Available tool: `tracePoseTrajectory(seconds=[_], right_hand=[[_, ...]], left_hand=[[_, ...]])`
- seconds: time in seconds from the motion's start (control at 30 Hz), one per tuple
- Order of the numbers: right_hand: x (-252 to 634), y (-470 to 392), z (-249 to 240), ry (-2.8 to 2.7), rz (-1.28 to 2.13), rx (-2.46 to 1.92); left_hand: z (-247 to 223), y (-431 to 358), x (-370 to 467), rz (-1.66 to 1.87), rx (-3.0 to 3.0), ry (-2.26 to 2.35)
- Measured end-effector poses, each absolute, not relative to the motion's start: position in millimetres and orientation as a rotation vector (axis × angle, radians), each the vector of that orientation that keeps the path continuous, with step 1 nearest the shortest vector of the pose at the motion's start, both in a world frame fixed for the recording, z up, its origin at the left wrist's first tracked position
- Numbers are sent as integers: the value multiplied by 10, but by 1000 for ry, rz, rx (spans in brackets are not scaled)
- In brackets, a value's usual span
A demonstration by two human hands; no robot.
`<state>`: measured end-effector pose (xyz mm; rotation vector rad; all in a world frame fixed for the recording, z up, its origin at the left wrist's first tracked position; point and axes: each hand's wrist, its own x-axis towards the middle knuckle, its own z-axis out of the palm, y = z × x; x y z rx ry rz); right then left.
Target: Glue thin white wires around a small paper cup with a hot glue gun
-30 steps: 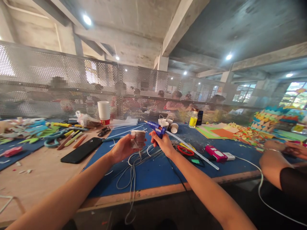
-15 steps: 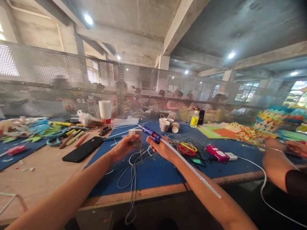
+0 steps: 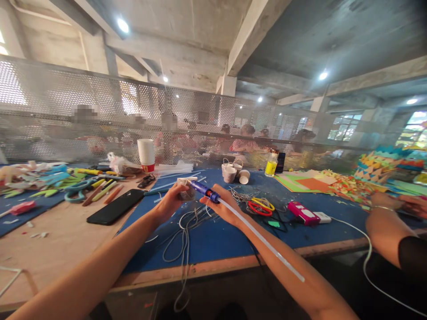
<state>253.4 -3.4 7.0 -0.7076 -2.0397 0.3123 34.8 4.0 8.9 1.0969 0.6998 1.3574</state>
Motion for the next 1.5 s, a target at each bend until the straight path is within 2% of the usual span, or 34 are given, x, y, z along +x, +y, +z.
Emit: tracePoseTrajectory(seconds=[1.5], right_hand=[[2533,-26,61,-2076,168,-776]], left_hand=[[100,-1,367,1391,1174,742]])
